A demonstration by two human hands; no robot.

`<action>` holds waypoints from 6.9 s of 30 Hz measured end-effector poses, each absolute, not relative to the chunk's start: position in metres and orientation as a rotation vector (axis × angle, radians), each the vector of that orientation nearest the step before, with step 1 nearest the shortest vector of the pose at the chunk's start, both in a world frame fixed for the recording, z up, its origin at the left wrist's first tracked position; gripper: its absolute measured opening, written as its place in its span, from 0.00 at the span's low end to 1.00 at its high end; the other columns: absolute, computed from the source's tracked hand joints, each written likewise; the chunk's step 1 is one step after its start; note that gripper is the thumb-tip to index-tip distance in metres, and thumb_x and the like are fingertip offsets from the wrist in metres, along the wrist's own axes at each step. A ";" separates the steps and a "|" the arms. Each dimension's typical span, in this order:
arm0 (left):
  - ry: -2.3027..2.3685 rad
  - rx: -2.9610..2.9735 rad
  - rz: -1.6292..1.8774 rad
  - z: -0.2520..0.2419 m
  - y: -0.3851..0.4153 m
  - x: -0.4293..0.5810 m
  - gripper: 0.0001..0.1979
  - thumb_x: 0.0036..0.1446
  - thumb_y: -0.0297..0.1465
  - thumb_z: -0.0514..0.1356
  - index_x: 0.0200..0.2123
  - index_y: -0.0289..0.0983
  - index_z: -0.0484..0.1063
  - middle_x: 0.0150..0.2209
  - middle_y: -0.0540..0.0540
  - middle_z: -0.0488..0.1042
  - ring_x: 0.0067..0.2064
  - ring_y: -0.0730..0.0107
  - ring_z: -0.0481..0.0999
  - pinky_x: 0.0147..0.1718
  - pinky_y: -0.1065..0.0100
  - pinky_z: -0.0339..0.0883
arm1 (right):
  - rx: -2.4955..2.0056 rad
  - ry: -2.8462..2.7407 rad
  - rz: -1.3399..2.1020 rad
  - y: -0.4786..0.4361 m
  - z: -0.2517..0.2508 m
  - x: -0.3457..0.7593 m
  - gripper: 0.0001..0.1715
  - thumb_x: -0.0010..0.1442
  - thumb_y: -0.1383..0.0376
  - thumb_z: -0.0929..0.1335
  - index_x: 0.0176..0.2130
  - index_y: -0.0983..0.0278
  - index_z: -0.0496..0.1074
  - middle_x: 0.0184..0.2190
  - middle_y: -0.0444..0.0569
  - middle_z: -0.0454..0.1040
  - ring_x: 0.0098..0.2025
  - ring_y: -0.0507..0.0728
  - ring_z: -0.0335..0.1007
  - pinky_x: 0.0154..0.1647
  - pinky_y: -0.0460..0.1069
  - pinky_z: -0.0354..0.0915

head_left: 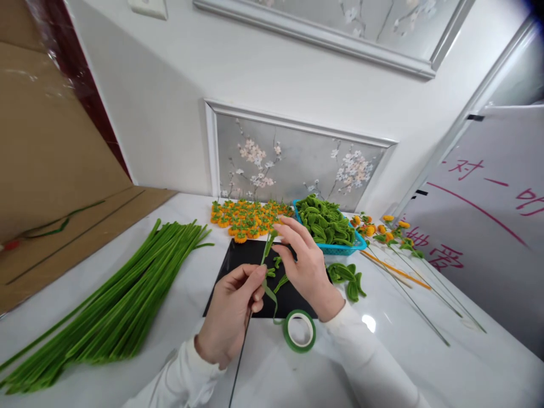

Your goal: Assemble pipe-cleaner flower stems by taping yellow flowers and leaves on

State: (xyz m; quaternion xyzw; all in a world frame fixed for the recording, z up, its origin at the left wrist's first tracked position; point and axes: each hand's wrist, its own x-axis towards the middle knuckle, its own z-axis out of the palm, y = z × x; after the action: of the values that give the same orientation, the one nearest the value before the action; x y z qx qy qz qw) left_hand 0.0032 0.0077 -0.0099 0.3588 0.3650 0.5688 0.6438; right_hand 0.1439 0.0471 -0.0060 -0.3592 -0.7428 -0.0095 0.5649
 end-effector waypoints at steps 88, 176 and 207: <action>1.252 1.432 1.450 -0.013 0.017 -0.007 0.07 0.50 0.34 0.63 0.24 0.37 0.74 0.15 0.55 0.64 0.19 0.75 0.62 0.20 0.72 0.56 | -0.972 -1.468 1.084 0.032 -0.006 0.140 0.18 0.56 0.52 0.68 0.30 0.65 0.69 0.24 0.42 0.66 0.25 0.50 0.60 0.27 0.46 0.58; 0.749 0.645 1.002 -0.009 0.029 -0.023 0.09 0.57 0.18 0.58 0.33 0.36 0.75 0.24 0.49 0.76 0.25 0.76 0.77 0.27 0.72 0.76 | -1.317 -1.839 0.371 0.128 0.001 0.169 0.18 0.59 0.66 0.63 0.49 0.60 0.71 0.27 0.43 0.74 0.27 0.52 0.73 0.34 0.46 0.67; 0.767 0.575 0.981 -0.014 0.029 -0.023 0.06 0.54 0.20 0.62 0.33 0.35 0.74 0.24 0.49 0.75 0.25 0.75 0.76 0.26 0.72 0.75 | -1.526 -2.423 -0.244 0.182 -0.008 0.154 0.21 0.64 0.71 0.61 0.54 0.59 0.68 0.45 0.55 0.73 0.45 0.58 0.73 0.43 0.48 0.64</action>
State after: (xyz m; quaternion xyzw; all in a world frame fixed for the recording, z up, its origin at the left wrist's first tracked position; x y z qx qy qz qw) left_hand -0.0231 0.0288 -0.0139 0.2654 0.3543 0.4528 0.7740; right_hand 0.1537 0.1821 -0.0075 -0.5261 -0.8356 -0.0843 0.1335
